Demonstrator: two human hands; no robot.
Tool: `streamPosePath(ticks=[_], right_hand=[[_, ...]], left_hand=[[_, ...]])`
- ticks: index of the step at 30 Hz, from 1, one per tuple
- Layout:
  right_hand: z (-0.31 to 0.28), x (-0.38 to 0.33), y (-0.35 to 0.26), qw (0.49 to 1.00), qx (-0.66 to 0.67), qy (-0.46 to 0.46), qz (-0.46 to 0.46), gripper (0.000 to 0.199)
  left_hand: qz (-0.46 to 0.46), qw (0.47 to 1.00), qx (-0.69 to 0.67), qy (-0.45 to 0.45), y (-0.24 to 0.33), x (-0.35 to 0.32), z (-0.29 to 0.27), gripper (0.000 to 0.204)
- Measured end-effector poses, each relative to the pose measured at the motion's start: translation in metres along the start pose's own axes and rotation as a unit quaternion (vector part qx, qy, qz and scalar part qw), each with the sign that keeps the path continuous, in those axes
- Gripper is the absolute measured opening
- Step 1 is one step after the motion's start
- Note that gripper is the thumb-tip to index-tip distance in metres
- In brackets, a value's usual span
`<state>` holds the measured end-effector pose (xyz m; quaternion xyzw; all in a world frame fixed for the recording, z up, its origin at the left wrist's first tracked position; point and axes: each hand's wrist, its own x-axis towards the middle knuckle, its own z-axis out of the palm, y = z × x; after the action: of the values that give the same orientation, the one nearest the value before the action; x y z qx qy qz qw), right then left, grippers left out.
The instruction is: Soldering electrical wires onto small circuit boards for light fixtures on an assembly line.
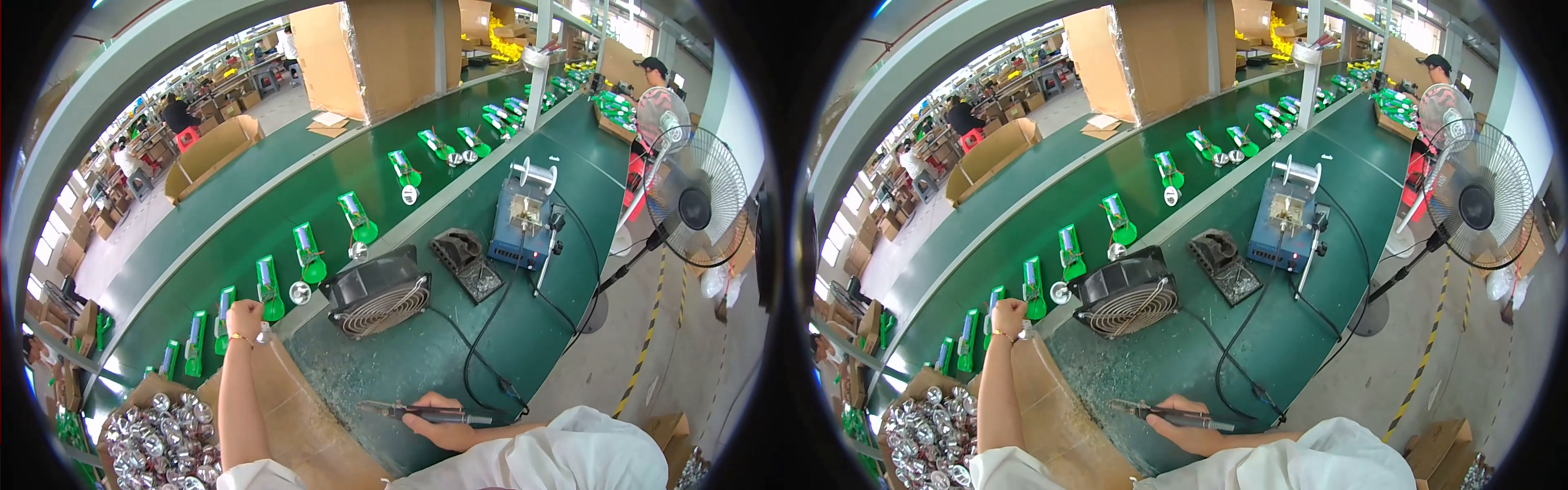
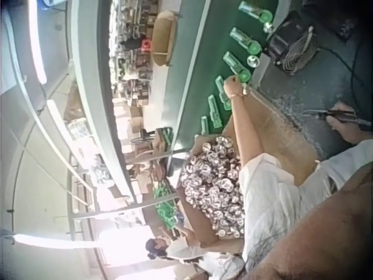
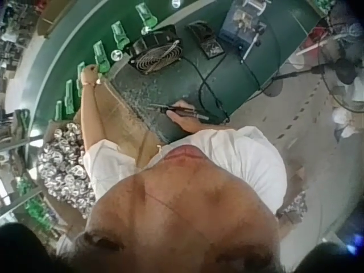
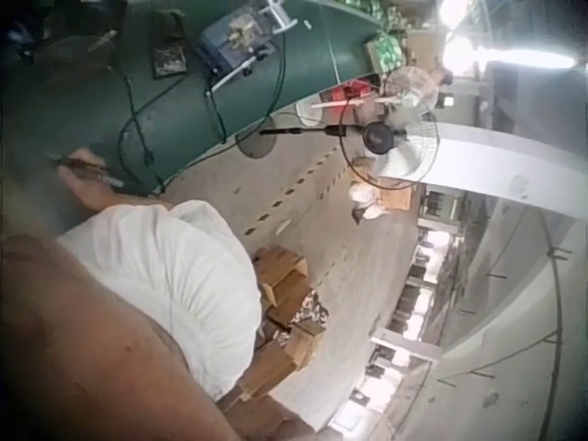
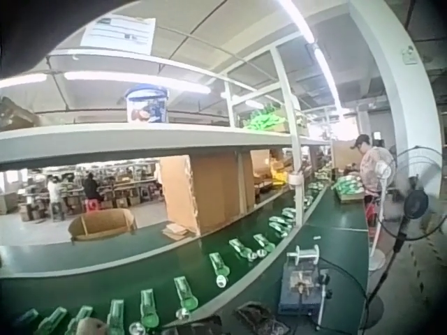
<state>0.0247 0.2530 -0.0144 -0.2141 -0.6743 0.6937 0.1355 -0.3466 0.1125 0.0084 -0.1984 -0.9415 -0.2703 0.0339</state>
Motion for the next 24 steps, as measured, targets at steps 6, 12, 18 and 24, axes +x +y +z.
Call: streamPosePath(ticks=[6,12,18,24], right_hand=[[-0.002,0.000,-0.005,0.998,-0.031,0.015,-0.044,0.019],[-0.001,0.003,-0.008,0.998,-0.039,-0.031,-0.041,0.020],[-0.002,0.002,-0.008,0.997,-0.030,-0.002,-0.073,0.017],[0.004,0.002,0.001,0.993,-0.013,0.001,-0.120,0.019]], left_hand=[[0.076,0.955,0.198,0.206,-0.003,0.023,-0.027,0.041],[0.034,0.990,0.117,-0.065,-0.084,-0.003,-0.032,0.063],[0.046,0.999,0.015,0.008,-0.012,-0.136,-0.054,0.055],[-0.037,0.998,0.044,-0.037,0.028,-0.284,-0.036,0.060]])
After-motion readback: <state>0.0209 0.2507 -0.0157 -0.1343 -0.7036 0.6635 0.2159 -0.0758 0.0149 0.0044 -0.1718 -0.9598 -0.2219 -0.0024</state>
